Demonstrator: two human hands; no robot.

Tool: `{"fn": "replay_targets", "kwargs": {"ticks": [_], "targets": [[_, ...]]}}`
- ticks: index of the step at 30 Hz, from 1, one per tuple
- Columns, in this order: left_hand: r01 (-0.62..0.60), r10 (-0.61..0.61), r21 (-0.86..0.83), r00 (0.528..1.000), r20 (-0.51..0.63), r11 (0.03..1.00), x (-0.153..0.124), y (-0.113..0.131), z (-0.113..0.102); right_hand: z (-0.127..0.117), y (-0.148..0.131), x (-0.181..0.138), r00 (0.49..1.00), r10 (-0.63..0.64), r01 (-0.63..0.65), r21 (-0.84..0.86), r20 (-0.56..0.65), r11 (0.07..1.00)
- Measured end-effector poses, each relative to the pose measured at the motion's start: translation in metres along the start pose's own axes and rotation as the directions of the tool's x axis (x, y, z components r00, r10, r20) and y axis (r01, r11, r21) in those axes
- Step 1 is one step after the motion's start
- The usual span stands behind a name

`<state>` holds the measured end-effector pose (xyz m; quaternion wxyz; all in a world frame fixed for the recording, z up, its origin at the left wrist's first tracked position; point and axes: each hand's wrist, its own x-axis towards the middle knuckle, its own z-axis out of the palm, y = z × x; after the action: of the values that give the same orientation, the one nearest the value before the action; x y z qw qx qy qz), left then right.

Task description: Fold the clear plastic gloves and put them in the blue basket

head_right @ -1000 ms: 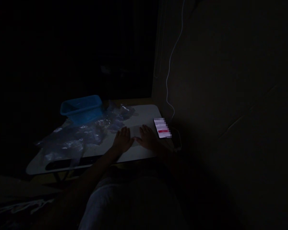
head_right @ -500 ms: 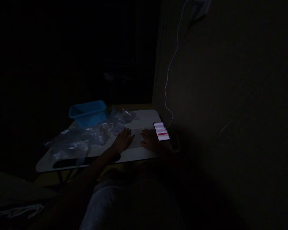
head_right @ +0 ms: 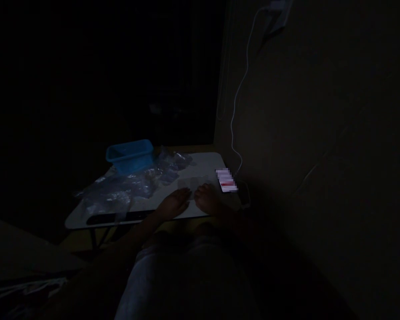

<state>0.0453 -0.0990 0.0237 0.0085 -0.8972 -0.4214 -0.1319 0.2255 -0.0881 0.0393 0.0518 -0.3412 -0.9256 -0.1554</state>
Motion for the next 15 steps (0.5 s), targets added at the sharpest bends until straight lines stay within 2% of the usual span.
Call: {"fn": "replay_targets", "kwargs": {"ticks": [7,10,15], "targets": [[0.082,-0.076,0.128,0.996,-0.052,0.988,0.012,0.010,-0.005,-0.014,0.003,-0.008,0.996,0.085,-0.084,0.026,-0.035,0.996],[0.073,-0.065,0.177,0.997,-0.052,0.981,0.014,0.016,-0.012,-0.015,-0.002,-0.009,0.988,0.153,-0.152,0.038,-0.035,0.988],[0.117,-0.105,0.157,0.991,-0.083,0.981,0.010,0.014,-0.022,-0.017,-0.002,0.000,0.973,0.228,-0.227,-0.030,0.022,0.973]]}}
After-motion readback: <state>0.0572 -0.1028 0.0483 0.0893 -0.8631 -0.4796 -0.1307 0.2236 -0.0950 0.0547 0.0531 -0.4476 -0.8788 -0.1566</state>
